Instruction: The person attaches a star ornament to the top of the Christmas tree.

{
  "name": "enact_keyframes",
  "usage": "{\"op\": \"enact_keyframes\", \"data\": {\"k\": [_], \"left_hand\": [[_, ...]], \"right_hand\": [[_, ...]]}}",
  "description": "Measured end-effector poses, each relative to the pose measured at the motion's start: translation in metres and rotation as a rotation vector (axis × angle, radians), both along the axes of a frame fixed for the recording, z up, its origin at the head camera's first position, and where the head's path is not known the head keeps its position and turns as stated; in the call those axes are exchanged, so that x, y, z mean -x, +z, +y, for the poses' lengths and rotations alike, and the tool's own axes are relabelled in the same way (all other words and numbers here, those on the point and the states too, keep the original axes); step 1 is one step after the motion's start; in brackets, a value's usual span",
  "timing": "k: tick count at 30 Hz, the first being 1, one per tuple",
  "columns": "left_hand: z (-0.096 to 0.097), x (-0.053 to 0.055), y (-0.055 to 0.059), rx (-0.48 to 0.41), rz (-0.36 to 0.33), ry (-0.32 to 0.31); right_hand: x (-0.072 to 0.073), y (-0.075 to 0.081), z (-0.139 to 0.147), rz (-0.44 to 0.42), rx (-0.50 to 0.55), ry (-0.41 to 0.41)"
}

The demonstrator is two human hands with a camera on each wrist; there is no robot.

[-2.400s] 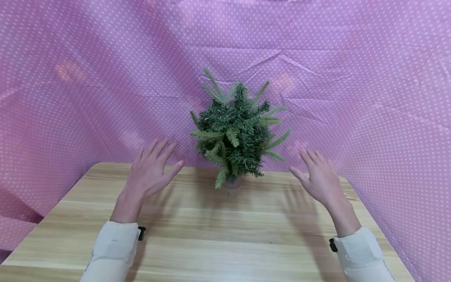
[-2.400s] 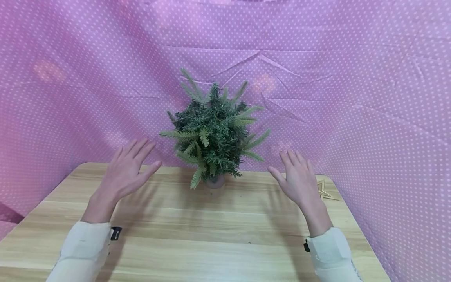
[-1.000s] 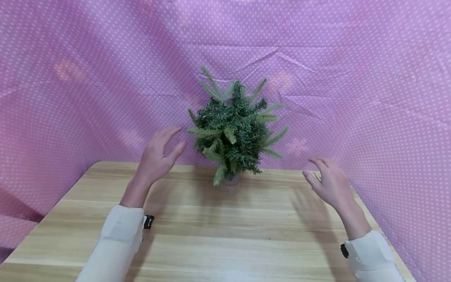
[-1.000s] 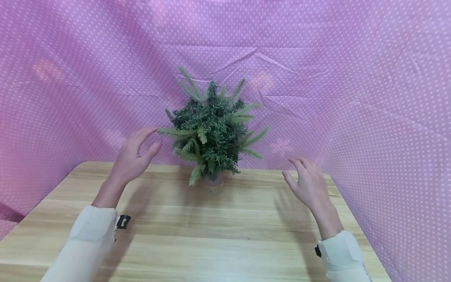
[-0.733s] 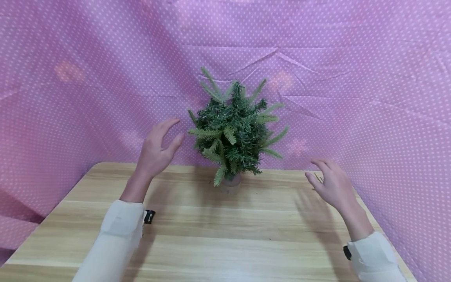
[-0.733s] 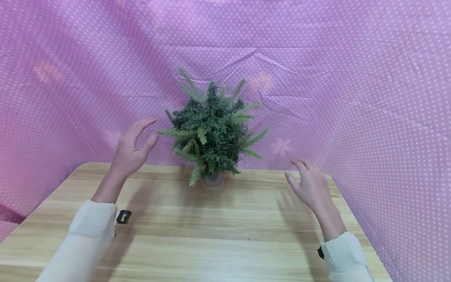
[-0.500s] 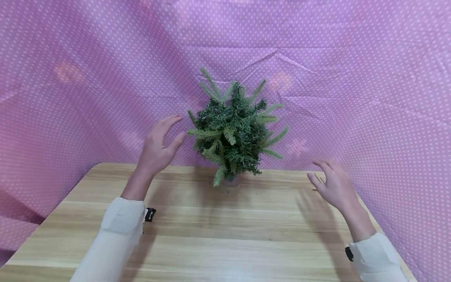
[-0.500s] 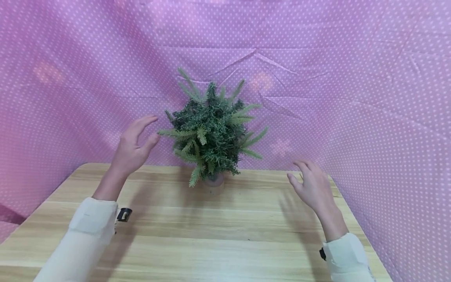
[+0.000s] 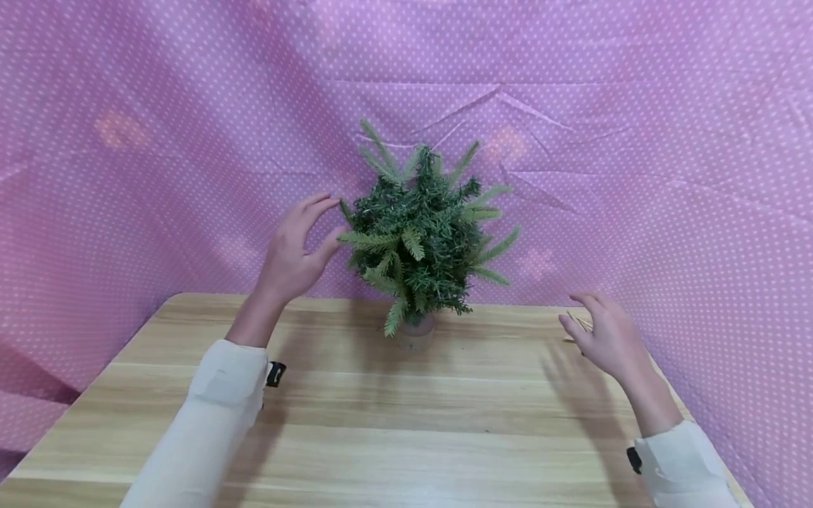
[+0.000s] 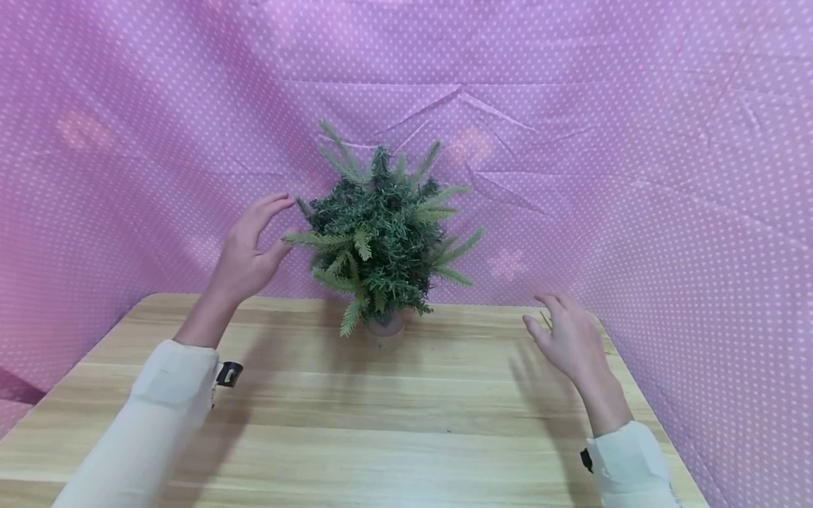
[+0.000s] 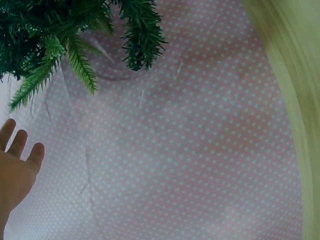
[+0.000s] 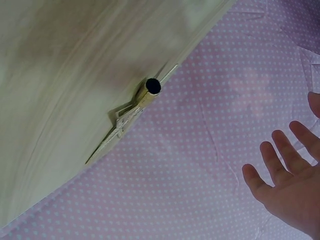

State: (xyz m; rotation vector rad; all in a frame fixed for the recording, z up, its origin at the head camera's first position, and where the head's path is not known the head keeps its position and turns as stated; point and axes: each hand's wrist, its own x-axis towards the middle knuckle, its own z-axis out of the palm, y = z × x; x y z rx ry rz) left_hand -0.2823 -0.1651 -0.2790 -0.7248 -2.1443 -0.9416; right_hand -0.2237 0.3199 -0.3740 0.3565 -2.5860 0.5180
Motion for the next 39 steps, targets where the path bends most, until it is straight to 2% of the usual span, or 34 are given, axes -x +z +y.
{"op": "enact_keyframes", "data": {"k": [9, 20, 34, 39], "left_hand": [[0.007, 0.004, 0.010, -0.019, -0.066, -0.008], [0.011, 0.014, 0.020, -0.063, -0.031, -0.069], [0.016, 0.017, 0.027, -0.039, -0.072, -0.092], [0.020, 0.019, 0.029, -0.049, -0.108, -0.129]], "right_hand": [[0.001, 0.001, 0.008, -0.052, -0.001, -0.009], [0.003, 0.003, 0.015, -0.122, 0.041, -0.016], [0.006, -0.001, 0.029, -0.152, 0.057, -0.015], [0.006, -0.006, 0.041, -0.179, 0.082, -0.030]]}}
